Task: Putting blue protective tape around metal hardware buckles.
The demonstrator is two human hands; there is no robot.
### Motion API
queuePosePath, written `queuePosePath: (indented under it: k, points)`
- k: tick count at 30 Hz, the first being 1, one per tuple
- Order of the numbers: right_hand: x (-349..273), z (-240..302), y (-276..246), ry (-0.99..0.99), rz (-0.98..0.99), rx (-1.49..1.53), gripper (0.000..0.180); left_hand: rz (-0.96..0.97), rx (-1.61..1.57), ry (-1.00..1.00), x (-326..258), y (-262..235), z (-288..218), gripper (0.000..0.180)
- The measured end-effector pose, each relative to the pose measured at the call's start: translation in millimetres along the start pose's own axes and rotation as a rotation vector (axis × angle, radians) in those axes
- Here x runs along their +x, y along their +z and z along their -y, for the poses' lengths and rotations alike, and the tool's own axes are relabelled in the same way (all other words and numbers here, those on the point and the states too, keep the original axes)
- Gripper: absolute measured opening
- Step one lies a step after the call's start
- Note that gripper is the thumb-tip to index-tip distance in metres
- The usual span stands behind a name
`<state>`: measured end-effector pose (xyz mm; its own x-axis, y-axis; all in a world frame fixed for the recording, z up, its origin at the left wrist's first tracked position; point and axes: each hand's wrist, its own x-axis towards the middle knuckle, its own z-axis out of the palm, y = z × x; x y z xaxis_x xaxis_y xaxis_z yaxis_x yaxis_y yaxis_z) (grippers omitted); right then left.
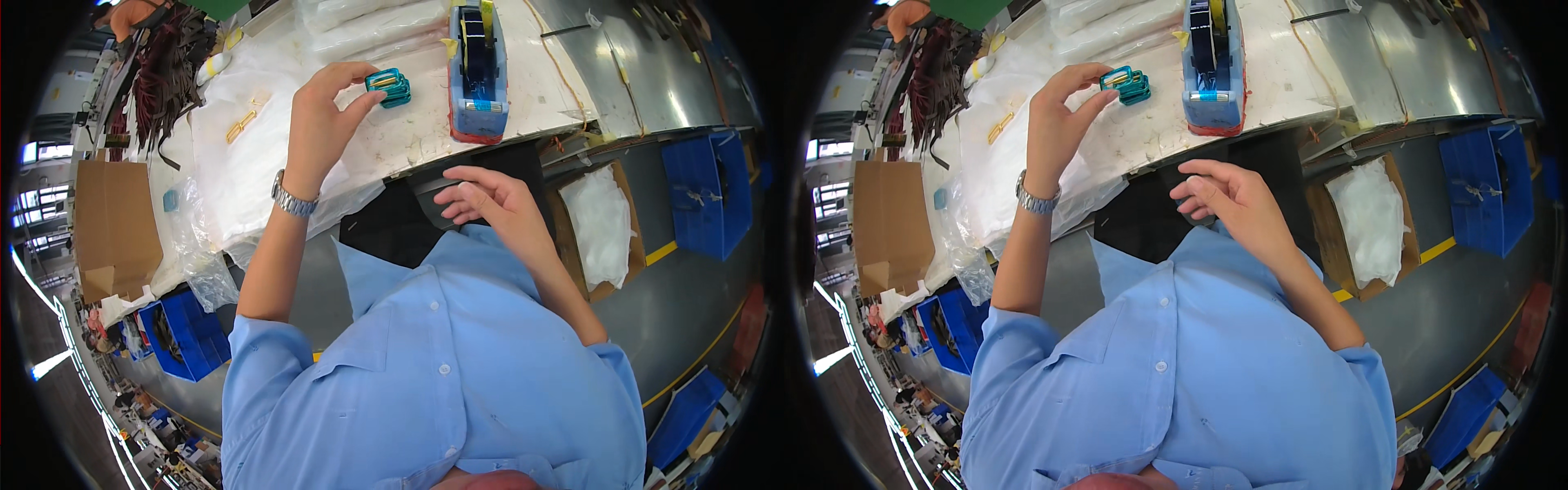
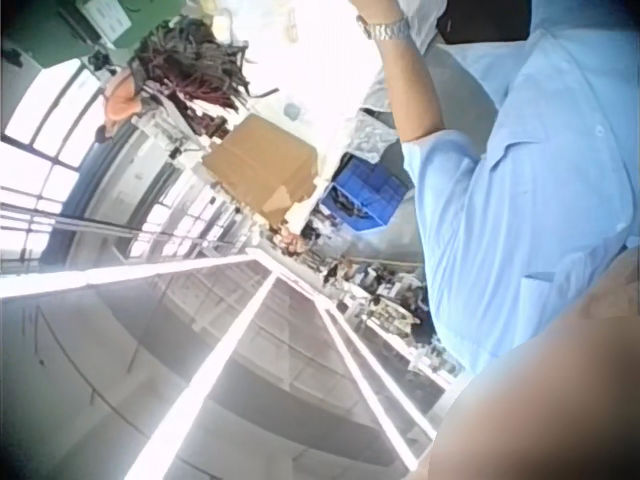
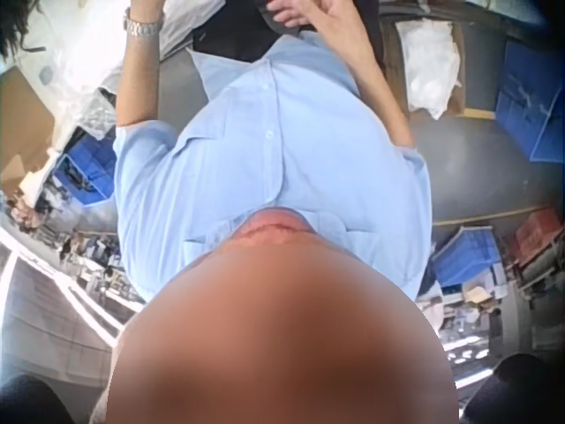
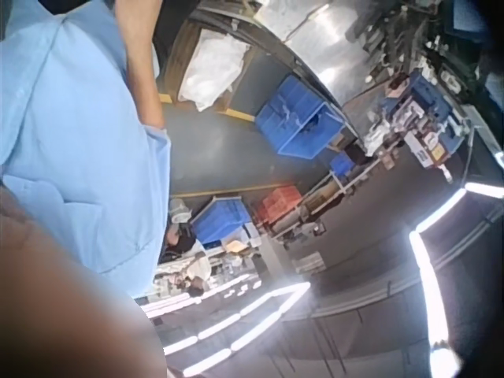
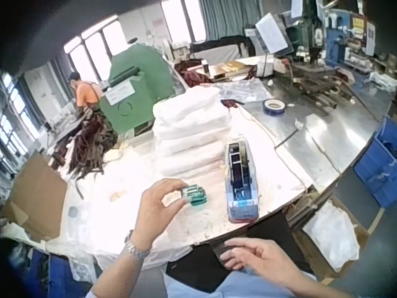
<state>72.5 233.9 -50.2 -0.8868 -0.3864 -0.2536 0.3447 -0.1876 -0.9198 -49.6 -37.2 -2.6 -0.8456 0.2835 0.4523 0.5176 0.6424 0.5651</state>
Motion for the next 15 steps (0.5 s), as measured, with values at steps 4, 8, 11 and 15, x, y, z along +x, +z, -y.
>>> queuePosePath:
  k: [4, 8, 11, 15]
  points:
    - [-4, -8, -1, 0.022, 0.003, -0.006, 0.037, 0.11, 0.032, -0.086, 10, 11, 17, 0.029]
    - [-6, -11, -7, 0.027, 0.015, -0.013, 0.034, 0.198, -0.017, -0.163, 12, 11, 16, 0.041]
    - [-6, -12, -7, 0.024, 0.013, -0.002, 0.034, 0.173, 0.062, -0.054, 15, 9, 10, 0.049]
    - [-12, 6, -4, -0.041, -0.071, -0.015, 0.028, 0.124, 0.122, 0.044, 15, 1, 5, 0.044]
